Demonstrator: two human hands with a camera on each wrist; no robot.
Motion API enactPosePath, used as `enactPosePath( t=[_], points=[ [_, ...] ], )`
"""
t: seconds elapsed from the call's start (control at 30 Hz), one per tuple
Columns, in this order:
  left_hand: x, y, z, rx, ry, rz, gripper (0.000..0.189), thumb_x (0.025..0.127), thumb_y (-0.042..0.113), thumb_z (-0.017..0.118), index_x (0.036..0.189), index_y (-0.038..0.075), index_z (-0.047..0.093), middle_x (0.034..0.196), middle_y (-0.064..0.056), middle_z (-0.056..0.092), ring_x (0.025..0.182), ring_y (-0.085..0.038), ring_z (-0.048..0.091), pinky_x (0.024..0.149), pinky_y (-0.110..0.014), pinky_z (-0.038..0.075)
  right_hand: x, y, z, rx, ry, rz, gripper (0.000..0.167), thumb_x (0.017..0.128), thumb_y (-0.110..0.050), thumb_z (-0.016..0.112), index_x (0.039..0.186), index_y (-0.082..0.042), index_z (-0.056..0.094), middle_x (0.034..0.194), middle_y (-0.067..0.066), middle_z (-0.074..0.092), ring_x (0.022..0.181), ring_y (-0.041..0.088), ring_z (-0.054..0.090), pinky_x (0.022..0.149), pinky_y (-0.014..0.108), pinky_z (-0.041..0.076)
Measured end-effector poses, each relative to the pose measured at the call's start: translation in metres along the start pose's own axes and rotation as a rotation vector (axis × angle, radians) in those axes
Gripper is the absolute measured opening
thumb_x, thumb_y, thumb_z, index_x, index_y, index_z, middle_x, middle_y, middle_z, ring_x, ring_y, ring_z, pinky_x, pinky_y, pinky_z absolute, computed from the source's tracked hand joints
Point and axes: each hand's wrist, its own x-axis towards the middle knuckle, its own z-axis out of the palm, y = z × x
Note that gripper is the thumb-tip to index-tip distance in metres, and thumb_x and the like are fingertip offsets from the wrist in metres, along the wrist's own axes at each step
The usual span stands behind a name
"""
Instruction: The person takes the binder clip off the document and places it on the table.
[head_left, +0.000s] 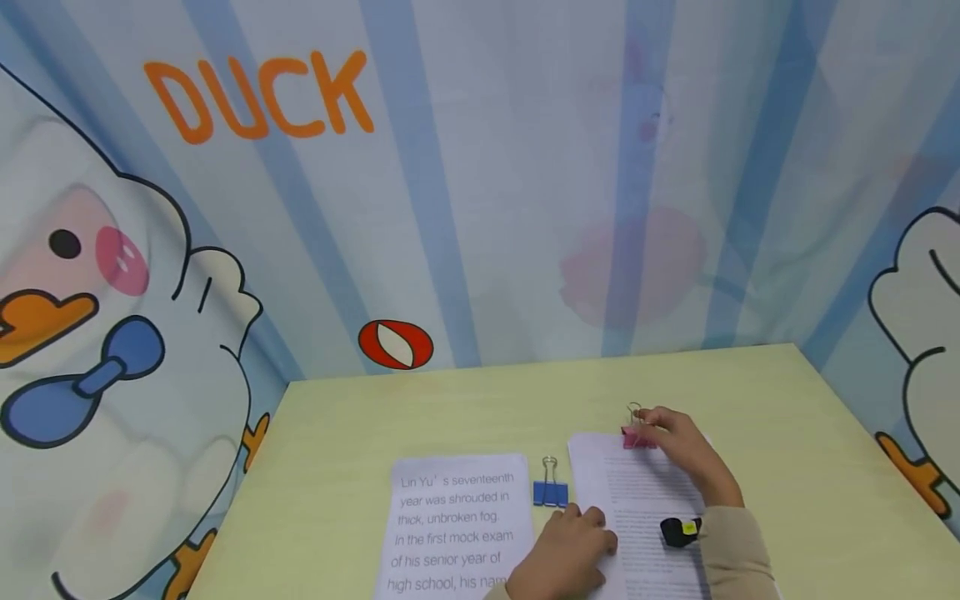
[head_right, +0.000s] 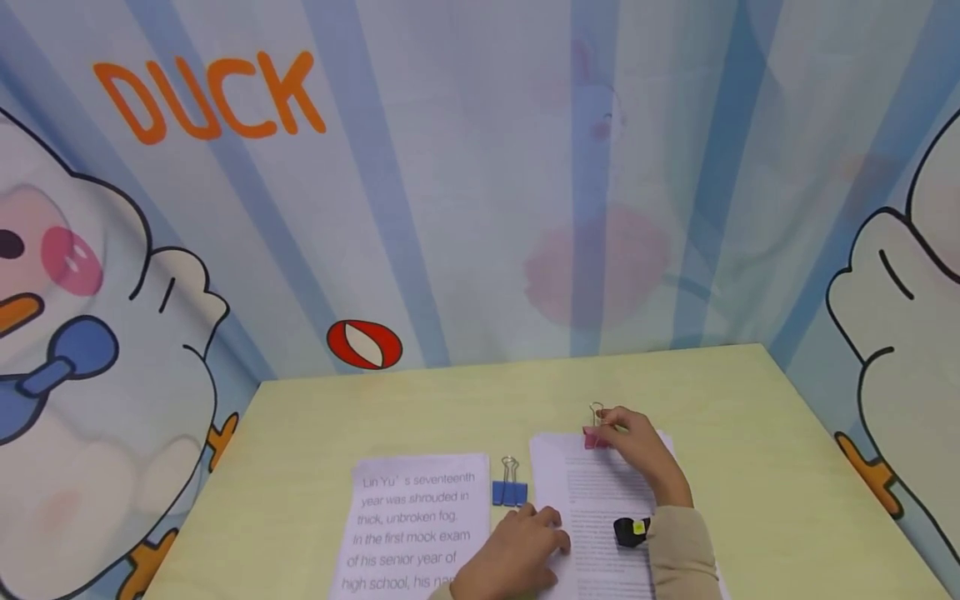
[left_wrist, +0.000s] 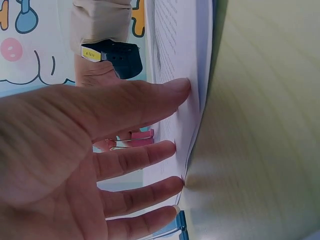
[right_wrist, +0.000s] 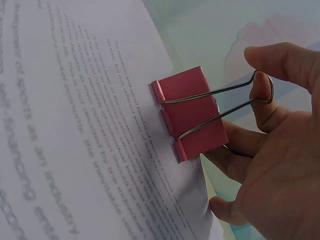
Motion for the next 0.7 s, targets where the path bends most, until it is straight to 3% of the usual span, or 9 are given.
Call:
enactPosePath(
  t=[0.1, 0.2, 0.33, 0.4, 0.47, 0.57, 0.7],
  points=[
    [0.001, 0.0, 0.002, -0.001, 0.006, 0.0, 0.032, 0.073, 0.035, 0.088, 0.103, 0.034, 0.077, 0.103, 0.012, 0.062, 0.083, -0.01, 0.05, 0.07, -0.025, 0.04, -0.002, 0.002, -0.002, 0.076, 0.003, -0.013, 0.019, 0.1, -0.009, 0.062, 0.107, 0.008, 0.058, 0.117, 0.028, 0.067, 0.104, 0.029, 0.068, 0.086, 0.033, 0.048],
    [0.001, 0.001, 0.003, -0.002, 0.006, -0.004, 0.031, 0.073, 0.034, 0.088, 0.103, 0.034, 0.077, 0.101, 0.012, 0.062, 0.082, -0.01, 0.049, 0.069, -0.025, 0.039, -0.003, 0.005, -0.004, 0.145, -0.001, -0.032, 0.033, 0.1, -0.005, 0.059, 0.125, 0.014, 0.05, 0.115, 0.031, 0.065, 0.091, 0.01, 0.066, 0.079, 0.023, 0.048],
    [0.002, 0.002, 0.004, -0.008, -0.009, -0.008, 0.031, 0.074, 0.034, 0.088, 0.103, 0.034, 0.077, 0.101, 0.013, 0.062, 0.082, -0.01, 0.049, 0.07, -0.026, 0.039, -0.003, 0.01, -0.007, 0.162, -0.013, -0.03, 0.044, 0.101, -0.006, 0.058, 0.137, 0.015, 0.046, 0.127, 0.034, 0.058, 0.101, -0.002, 0.058, 0.088, 0.016, 0.041],
    [0.002, 0.002, 0.004, -0.009, -0.011, -0.01, 0.031, 0.074, 0.034, 0.088, 0.103, 0.034, 0.077, 0.101, 0.013, 0.062, 0.082, -0.01, 0.049, 0.07, -0.026, 0.039, -0.003, 0.012, -0.01, 0.17, -0.034, -0.008, 0.047, 0.102, -0.009, 0.057, 0.141, 0.014, 0.044, 0.133, 0.033, 0.056, 0.11, 0.002, 0.057, 0.099, 0.023, 0.038],
    [0.002, 0.003, 0.003, -0.008, -0.013, -0.013, 0.031, 0.074, 0.034, 0.088, 0.103, 0.034, 0.077, 0.102, 0.013, 0.062, 0.083, -0.01, 0.05, 0.07, -0.026, 0.04, -0.003, 0.014, -0.012, 0.173, -0.053, 0.022, 0.051, 0.104, -0.016, 0.056, 0.144, 0.011, 0.043, 0.137, 0.031, 0.054, 0.12, 0.011, 0.055, 0.11, 0.038, 0.033],
    [0.001, 0.003, 0.001, -0.014, -0.021, -0.018, 0.031, 0.074, 0.034, 0.088, 0.103, 0.034, 0.077, 0.102, 0.013, 0.062, 0.084, -0.01, 0.05, 0.071, -0.027, 0.04, -0.004, 0.014, -0.015, 0.185, -0.074, 0.046, 0.056, 0.106, -0.025, 0.053, 0.148, 0.01, 0.039, 0.142, 0.03, 0.051, 0.136, 0.029, 0.044, 0.114, 0.06, 0.019],
    [0.0, 0.004, -0.002, -0.024, -0.034, -0.023, 0.031, 0.074, 0.033, 0.088, 0.103, 0.034, 0.077, 0.103, 0.014, 0.062, 0.085, -0.01, 0.051, 0.073, -0.027, 0.042, -0.004, 0.015, -0.014, 0.181, -0.085, 0.041, 0.058, 0.107, -0.028, 0.052, 0.148, 0.011, 0.038, 0.142, 0.032, 0.05, 0.14, 0.042, 0.035, 0.114, 0.064, 0.016]
  ],
)
